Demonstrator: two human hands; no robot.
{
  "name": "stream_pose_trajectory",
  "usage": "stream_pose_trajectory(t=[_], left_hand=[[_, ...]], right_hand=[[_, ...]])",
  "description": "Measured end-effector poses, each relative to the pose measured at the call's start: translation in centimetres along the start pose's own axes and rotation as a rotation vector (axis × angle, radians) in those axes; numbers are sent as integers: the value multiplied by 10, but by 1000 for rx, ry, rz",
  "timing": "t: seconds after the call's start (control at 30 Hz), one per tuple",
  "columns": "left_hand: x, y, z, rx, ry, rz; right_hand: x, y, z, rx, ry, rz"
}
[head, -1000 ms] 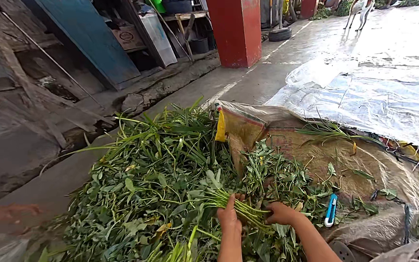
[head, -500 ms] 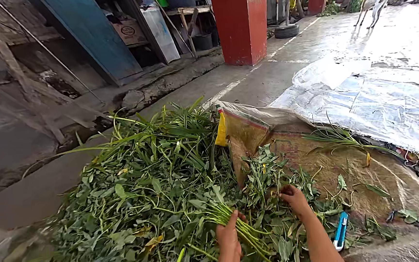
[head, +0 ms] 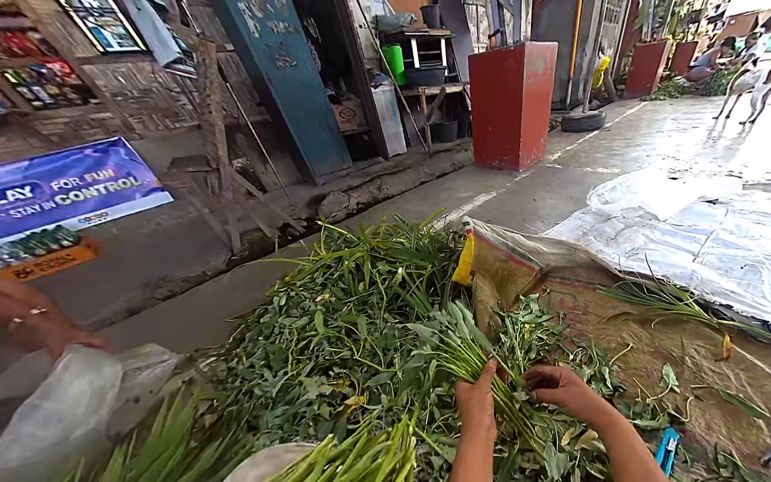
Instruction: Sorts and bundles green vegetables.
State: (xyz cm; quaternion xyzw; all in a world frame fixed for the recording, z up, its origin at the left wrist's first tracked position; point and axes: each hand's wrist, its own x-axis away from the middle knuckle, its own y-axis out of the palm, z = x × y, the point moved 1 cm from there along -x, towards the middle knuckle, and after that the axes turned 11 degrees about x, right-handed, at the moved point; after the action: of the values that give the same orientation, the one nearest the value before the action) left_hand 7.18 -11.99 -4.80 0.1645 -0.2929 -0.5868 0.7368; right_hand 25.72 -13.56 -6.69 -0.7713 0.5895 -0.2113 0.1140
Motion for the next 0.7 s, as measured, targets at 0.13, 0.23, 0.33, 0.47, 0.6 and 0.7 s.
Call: stream_pose_trajectory(t=[0.13, 0.23, 0.33, 0.47, 0.6, 0.7], left_hand=[[0, -9, -5, -31, -84, 53], [0, -12, -8, -66, -154, 15], [3, -11, -8, -141, -185, -18], [12, -7, -18, -313, -183, -133], [12, -5, -26, -290, -123, -23], [3, -8, -16, -239, -79, 75]], right_hand=[[6, 1, -2, 86, 13, -74], [10, -3, -7, 158, 51, -118], [19, 7, -10, 46, 147, -109], [17, 44, -20, -205, 223, 289], [4, 64, -19, -326, 155, 622], [10, 65, -7, 100, 79, 451]])
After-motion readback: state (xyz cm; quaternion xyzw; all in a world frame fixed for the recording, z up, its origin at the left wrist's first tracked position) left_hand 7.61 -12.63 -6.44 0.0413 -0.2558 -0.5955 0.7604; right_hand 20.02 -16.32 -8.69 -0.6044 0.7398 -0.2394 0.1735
